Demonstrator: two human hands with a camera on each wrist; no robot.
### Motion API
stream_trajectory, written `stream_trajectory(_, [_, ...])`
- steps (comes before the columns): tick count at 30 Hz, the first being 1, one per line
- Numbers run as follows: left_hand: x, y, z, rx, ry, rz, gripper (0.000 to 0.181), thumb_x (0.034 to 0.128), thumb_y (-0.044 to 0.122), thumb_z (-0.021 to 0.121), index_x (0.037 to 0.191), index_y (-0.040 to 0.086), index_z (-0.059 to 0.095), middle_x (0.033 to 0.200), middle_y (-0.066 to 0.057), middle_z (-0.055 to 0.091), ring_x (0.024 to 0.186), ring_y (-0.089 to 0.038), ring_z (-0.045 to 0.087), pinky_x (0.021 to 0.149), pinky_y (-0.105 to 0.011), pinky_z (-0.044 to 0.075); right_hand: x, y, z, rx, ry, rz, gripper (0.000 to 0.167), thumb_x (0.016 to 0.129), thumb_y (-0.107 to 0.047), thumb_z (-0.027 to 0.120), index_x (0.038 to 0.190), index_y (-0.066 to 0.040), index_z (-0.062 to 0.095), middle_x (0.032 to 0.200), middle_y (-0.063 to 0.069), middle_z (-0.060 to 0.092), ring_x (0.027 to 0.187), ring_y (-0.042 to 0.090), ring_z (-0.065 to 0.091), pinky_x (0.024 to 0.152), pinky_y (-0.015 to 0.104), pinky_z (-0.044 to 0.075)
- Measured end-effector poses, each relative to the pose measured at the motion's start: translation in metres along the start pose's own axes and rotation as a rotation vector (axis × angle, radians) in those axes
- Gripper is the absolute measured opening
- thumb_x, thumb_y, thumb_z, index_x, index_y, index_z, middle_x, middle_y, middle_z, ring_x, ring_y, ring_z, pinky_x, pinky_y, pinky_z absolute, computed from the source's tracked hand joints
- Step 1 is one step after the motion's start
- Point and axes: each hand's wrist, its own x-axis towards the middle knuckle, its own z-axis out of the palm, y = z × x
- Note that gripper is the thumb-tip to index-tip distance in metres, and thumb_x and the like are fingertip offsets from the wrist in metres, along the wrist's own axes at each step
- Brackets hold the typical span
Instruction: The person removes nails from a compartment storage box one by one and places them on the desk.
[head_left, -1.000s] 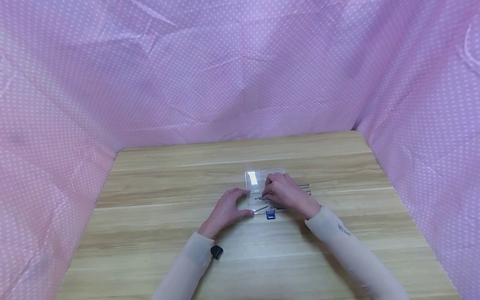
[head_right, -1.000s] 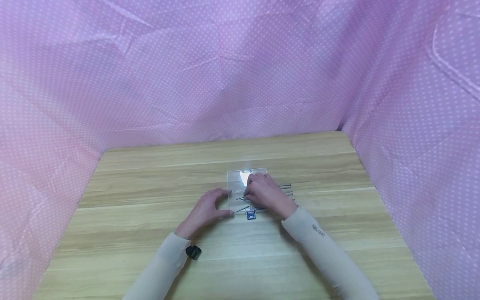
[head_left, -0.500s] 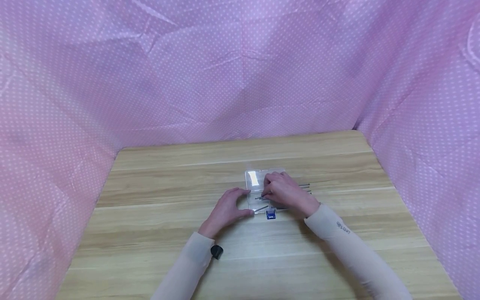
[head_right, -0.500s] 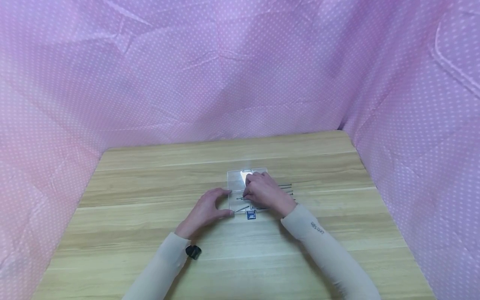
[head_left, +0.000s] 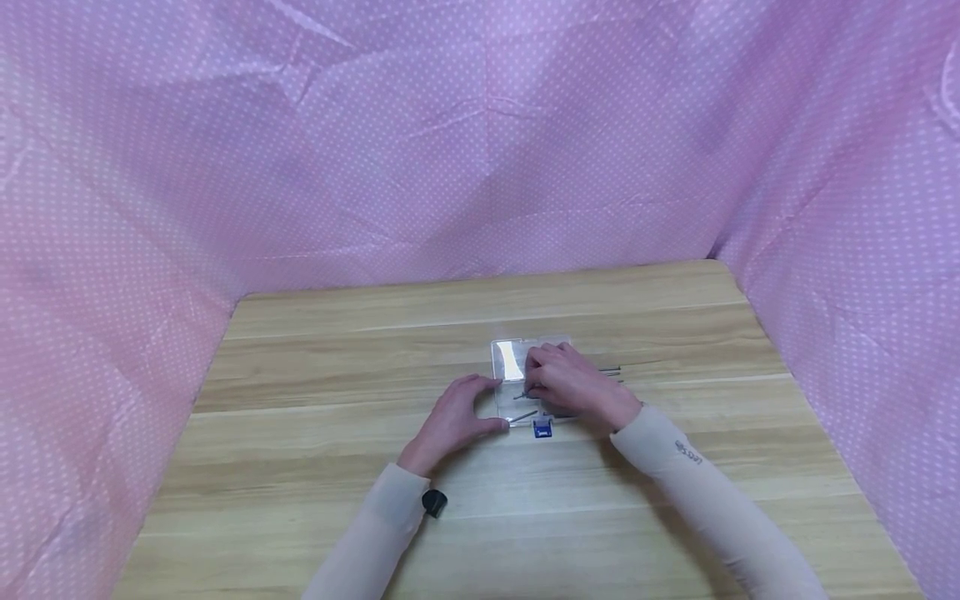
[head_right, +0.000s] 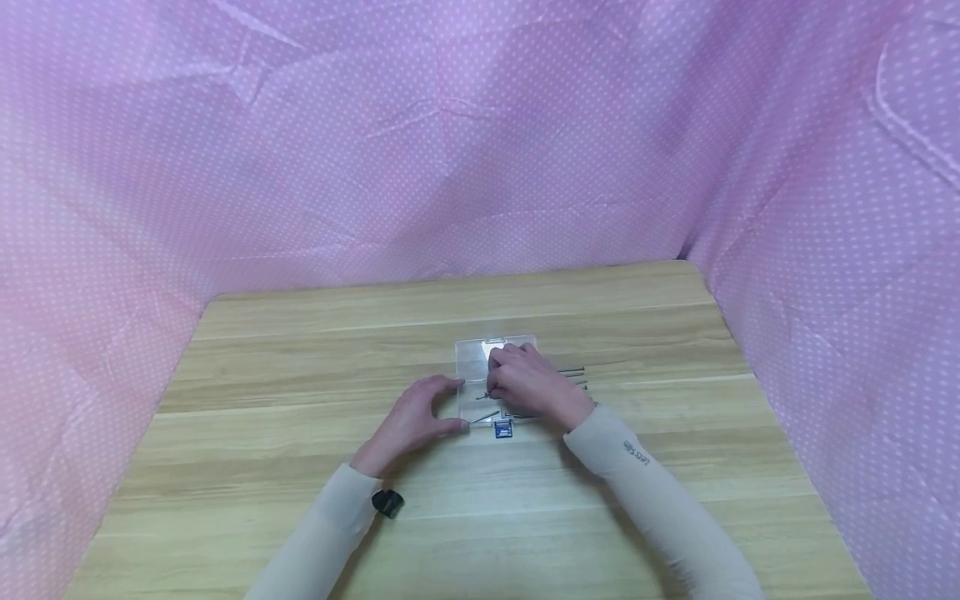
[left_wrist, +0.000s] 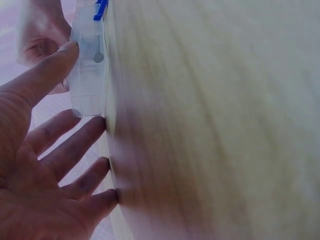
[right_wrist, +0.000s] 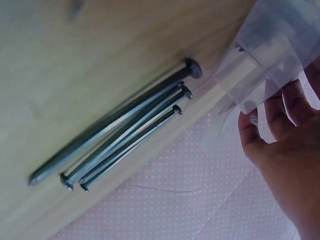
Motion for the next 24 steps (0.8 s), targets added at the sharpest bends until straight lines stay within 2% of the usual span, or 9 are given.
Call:
stream_trajectory(5, [0.0006,0.0003,-0.0008,0.0,0.006,0.011,0.07,0.0821,0.036,0.089,0.142,0.011,0.062,0.145,-0.01,0.06,0.144,-0.035,0.043,0.122,-0.052,0.032,-0.0011,0.0009,-0.0001,0.002,0.0,-0.008,0.006,0.09,-0.017,0.08,0.096,-0.019,0.08,0.106,-0.003,0.062,0.101,0.019,0.057,0.092,0.042,0.047])
stream_trajectory(15, [0.0001,-0.0003,-0.0021,-0.018,0.003,0.029,0.07,0.0817,0.035,0.089,0.141,0.01,0.062,0.145,-0.011,0.059,0.144,-0.035,0.043,0.122,-0.052,0.032,-0.0037,-0.0013,-0.0027,0.079,-0.021,0.034,0.006,0.093,-0.016,0.077,0.098,-0.017,0.079,0.11,-0.003,0.063,0.108,0.019,0.057,0.1,0.044,0.047])
stream_trajectory(24, [0.0005,-0.0014,-0.0033,-0.005,0.003,0.034,0.069,0.0816,0.035,0.089,0.14,0.011,0.062,0.145,-0.012,0.059,0.143,-0.036,0.044,0.122,-0.052,0.032,-0.0059,-0.0017,-0.0055,0.116,0.005,0.029,0.007,0.095,-0.016,0.074,0.101,-0.018,0.076,0.114,-0.002,0.066,0.116,0.022,0.058,0.11,0.053,0.043])
